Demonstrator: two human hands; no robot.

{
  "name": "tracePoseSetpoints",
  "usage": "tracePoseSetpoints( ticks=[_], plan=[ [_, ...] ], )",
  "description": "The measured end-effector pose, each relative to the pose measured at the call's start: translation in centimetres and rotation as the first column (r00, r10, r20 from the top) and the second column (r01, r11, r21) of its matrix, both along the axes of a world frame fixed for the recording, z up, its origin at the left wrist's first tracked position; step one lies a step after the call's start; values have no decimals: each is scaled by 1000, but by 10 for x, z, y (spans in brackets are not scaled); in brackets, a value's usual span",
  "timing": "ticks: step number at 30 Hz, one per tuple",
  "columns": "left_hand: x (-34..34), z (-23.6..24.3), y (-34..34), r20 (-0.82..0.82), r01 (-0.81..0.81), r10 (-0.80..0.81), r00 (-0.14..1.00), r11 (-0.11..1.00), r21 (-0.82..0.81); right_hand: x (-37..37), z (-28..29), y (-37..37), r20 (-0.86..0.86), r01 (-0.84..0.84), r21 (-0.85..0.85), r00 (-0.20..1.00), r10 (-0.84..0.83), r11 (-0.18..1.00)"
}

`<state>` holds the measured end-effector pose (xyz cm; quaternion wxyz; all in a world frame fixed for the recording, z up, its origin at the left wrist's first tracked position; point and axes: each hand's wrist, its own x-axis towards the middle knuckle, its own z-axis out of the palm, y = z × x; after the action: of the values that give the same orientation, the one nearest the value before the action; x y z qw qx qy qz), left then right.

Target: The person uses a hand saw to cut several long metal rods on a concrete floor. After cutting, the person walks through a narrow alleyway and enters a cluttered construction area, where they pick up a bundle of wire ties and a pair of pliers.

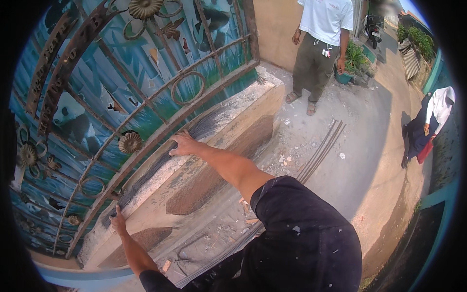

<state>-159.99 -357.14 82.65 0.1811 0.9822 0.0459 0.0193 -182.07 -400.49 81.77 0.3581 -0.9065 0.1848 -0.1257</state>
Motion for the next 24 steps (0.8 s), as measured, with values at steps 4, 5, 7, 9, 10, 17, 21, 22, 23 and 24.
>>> tracePoseSetpoints(
  ticks=[4, 5, 7, 9, 10, 17, 21, 22, 23, 24],
  plan=[
    [-5, -15, -9, 203, -54, 98, 974, 976, -209, -31, 33, -11, 23, -95, 114, 995, 94, 989],
    [-13, -21, -20, 258, -59, 131, 957, 961, -269, -43, 35, -19, 97, -101, 64, 991, 95, 993],
    [0, -40, -3, 385, -33, 104, 917, 982, -187, -60, 40, -20, 257, -142, -33, 955, 146, 989],
    [-32, -45, -25, 419, -35, 146, 896, 965, -261, -98, 22, -29, 458, -126, -95, 875, 156, 987],
    [-97, -35, -78, 381, -31, 187, 905, 924, -380, -130, 3, -43, 534, -91, -126, 833, 145, 988],
    [-344, -212, -113, -337, -125, -78, 938, 831, -542, -496, -217, -105, -321, -170, 65, 930, 182, 983],
    [-498, -299, -168, -872, 220, -374, 317, 923, -316, -777, -266, -159, -905, 346, 103, 421, -56, 932],
    [-518, -304, -189, -897, 314, -393, 202, 893, -321, -834, -265, -168, -899, 520, -27, 361, -248, 854],
    [-524, -309, -211, -904, 367, -398, 153, 872, -322, -875, -250, -179, -876, 626, -147, 277, -394, 766],
    [-523, -312, -233, -909, 400, -396, 130, 860, -318, -906, -238, -196, -863, 729, -185, 200, -464, 659]
  ],
)
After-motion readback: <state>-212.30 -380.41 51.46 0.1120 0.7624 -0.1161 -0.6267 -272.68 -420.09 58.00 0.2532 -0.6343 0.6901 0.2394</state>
